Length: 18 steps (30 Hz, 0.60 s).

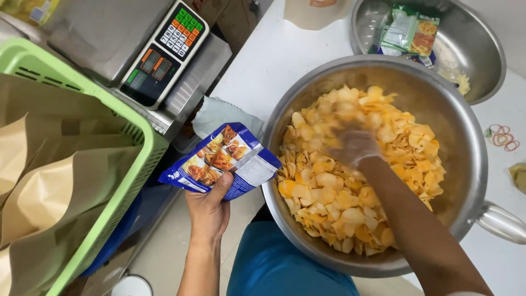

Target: Seasoning and mixing a large bowl of chips by hand to ensure even coating.

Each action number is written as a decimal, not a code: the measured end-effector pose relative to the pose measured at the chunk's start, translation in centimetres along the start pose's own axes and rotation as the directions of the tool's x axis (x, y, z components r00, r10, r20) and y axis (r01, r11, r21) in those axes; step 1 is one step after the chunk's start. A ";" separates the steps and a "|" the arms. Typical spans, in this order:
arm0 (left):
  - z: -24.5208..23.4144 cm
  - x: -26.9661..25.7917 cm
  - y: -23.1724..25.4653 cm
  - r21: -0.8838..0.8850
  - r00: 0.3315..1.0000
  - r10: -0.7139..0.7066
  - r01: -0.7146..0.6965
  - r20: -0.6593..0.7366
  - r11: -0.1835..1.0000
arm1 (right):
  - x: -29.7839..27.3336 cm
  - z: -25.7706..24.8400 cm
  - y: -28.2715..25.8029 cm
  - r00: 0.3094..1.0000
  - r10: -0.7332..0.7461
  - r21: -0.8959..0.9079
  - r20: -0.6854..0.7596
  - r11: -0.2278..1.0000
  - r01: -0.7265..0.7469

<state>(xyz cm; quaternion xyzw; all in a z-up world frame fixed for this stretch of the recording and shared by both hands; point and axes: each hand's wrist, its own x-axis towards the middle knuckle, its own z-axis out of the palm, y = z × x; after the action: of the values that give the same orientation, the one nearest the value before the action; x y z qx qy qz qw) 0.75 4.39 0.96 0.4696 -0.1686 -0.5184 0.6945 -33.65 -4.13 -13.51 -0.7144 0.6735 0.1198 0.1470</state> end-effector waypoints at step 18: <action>10.6 -6.1 -4.9 0.429 0.940 -0.034 -0.123 0.341 0.895 | -14.7 -4.2 -4.6 0.989 0.149 0.855 -0.006 0.513 -0.072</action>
<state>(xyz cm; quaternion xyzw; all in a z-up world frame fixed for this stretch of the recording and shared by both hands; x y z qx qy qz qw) -12.12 4.63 3.74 0.5152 -0.4103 -0.5229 0.5410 -30.08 8.14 -3.99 -0.5107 0.6951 -0.2442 0.4432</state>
